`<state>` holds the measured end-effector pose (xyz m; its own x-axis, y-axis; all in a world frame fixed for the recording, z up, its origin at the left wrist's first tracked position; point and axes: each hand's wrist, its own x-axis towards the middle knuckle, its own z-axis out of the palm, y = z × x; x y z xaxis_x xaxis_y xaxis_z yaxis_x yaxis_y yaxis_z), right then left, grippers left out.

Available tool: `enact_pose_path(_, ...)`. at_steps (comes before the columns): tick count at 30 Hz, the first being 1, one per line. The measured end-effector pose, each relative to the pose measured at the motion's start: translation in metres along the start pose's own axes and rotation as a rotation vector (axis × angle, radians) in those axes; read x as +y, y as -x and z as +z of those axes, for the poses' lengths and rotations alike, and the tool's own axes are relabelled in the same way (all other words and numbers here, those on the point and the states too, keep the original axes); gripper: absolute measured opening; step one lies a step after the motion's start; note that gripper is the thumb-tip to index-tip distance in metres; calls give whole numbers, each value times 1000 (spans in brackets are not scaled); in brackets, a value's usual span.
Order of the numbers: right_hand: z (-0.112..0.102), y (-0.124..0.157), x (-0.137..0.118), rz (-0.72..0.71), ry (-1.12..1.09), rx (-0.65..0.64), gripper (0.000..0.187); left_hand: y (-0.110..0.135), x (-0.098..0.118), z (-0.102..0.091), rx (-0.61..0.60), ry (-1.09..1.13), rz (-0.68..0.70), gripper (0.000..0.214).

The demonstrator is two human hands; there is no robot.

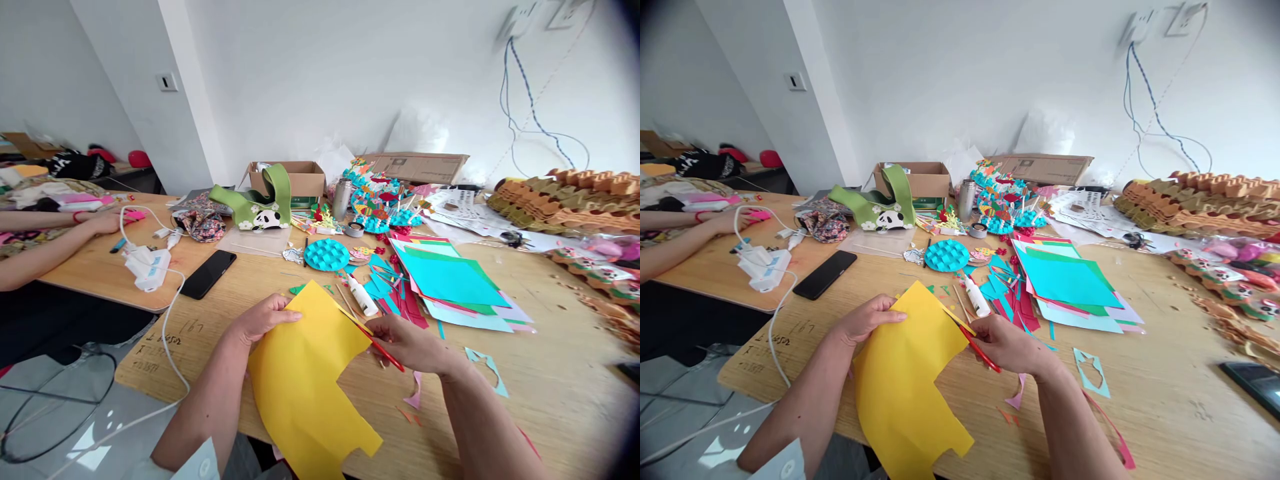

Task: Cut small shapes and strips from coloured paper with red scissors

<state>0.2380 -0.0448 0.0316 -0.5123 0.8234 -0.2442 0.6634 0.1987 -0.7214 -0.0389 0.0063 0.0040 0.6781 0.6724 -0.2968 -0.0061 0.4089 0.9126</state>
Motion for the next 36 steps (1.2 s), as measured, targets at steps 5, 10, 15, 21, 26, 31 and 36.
enact_pose_path(5,-1,0,-1,2,-84,-27,25,1,0,-1,-8,9,14,27)
enact_pose_path(10,0,0,0,35,-162,-47,30,1,1,0,-13,6,-5,25)
enact_pose_path(15,3,-2,1,44,-190,-72,33,1,0,0,-31,0,-3,26)
enact_pose_path(21,3,-1,2,38,-218,-87,36,1,-1,0,-28,22,-1,25)
enact_pose_path(26,2,-1,-1,73,-224,-95,37,0,-1,-1,-27,24,-1,25)
enact_pose_path(31,2,-1,-3,74,-211,-89,43,0,-2,-2,-35,12,-15,25)
enact_pose_path(36,3,0,-5,65,-229,-86,46,0,-3,-1,-25,15,-11,23)
